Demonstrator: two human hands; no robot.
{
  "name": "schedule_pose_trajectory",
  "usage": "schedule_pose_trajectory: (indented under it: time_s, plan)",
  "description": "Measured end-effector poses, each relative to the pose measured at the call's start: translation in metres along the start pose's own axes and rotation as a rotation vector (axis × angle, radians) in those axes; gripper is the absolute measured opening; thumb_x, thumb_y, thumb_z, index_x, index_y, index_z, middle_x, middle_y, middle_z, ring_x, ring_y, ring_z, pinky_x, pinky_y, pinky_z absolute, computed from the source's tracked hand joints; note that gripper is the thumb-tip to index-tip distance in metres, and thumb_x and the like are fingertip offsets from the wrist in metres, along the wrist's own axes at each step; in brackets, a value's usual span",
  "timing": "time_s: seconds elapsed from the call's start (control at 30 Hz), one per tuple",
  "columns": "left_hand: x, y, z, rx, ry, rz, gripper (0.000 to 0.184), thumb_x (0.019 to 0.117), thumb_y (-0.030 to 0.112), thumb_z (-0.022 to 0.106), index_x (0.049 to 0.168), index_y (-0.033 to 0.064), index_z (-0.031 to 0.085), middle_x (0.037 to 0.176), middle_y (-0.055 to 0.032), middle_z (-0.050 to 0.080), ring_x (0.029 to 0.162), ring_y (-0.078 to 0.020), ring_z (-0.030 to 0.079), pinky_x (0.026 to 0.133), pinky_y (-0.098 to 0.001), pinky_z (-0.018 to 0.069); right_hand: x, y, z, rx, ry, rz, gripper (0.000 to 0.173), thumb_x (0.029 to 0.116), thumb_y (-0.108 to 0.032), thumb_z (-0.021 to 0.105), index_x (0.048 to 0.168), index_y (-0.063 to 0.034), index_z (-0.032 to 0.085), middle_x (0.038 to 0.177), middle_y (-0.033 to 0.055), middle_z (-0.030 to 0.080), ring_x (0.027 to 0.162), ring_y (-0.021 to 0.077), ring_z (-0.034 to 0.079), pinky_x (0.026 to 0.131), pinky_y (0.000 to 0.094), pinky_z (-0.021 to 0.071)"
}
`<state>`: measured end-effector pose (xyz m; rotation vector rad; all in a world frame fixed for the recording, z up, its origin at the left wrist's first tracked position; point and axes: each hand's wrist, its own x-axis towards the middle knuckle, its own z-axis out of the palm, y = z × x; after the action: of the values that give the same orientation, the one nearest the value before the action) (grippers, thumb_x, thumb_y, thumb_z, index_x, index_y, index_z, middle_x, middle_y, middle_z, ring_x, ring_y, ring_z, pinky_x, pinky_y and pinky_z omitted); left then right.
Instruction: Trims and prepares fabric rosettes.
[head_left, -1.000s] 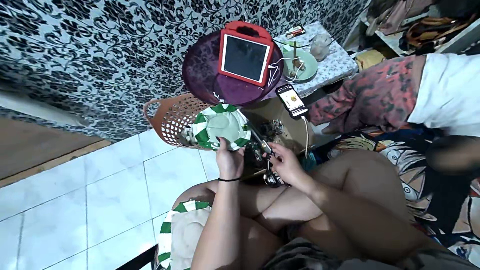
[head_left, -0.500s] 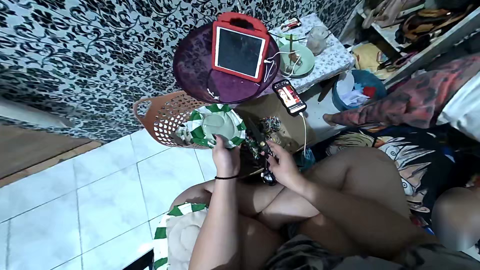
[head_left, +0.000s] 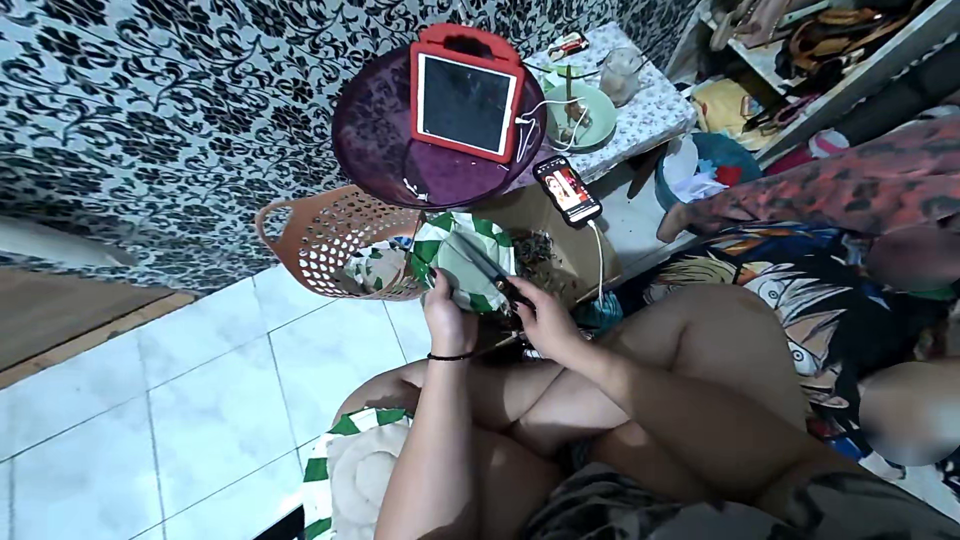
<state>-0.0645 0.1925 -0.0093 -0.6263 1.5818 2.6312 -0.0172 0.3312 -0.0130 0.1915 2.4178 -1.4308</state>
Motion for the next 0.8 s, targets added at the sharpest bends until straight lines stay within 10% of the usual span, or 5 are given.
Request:
schedule_pose_trajectory:
  time_s: [0.17, 0.43, 0.6, 0.8]
  plan:
    - [0.008, 0.0, -0.005, 0.063, 0.064, 0.024, 0.039, 0.1132, 0.035, 0.028, 0.128, 0.0074, 0.052, 0.111, -0.0074, 0.065, 0.103, -0.0159, 0.066, 0.089, -0.04, 0.0563, 0.0, 0.001, -0.003, 0.111, 0.053, 0.102, 0.05, 0.1069, -0.008, 0.046, 0.156, -0.0053, 0.04, 0.129, 0.0195, 0.065, 0.103, 0.0263, 0.068, 0.095, 0.0403, 0.0542]
    - [0.001, -0.001, -0.001, 0.118, 0.046, -0.06, 0.04, 0.1129, 0.035, 0.03, 0.129, 0.0066, 0.054, 0.109, -0.008, 0.066, 0.098, -0.0157, 0.066, 0.085, -0.0385, 0.0566, -0.002, -0.005, 0.007, -0.051, -0.07, -0.077, 0.047, 0.1074, -0.011, 0.045, 0.154, -0.014, 0.047, 0.135, 0.014, 0.065, 0.127, 0.0276, 0.061, 0.112, 0.0455, 0.0443]
    - [0.004, 0.0, -0.003, 0.145, 0.074, -0.02, 0.038, 0.1129, 0.034, 0.031, 0.122, 0.0073, 0.057, 0.103, -0.0056, 0.065, 0.095, -0.0136, 0.065, 0.083, -0.0364, 0.0556, 0.012, -0.001, -0.008, 0.08, 0.068, 0.148, 0.05, 0.1067, -0.009, 0.048, 0.157, -0.009, 0.041, 0.129, 0.0209, 0.065, 0.101, 0.0302, 0.069, 0.094, 0.0449, 0.0545]
    - [0.005, 0.002, -0.004, 0.112, 0.068, -0.046, 0.04, 0.1128, 0.036, 0.03, 0.128, 0.0085, 0.055, 0.109, -0.0063, 0.065, 0.1, -0.014, 0.065, 0.087, -0.0373, 0.0551, 0.003, -0.008, -0.005, 0.079, 0.037, -0.043, 0.049, 0.1064, -0.01, 0.05, 0.155, -0.0134, 0.046, 0.121, 0.0141, 0.07, 0.097, 0.0249, 0.07, 0.091, 0.0429, 0.056]
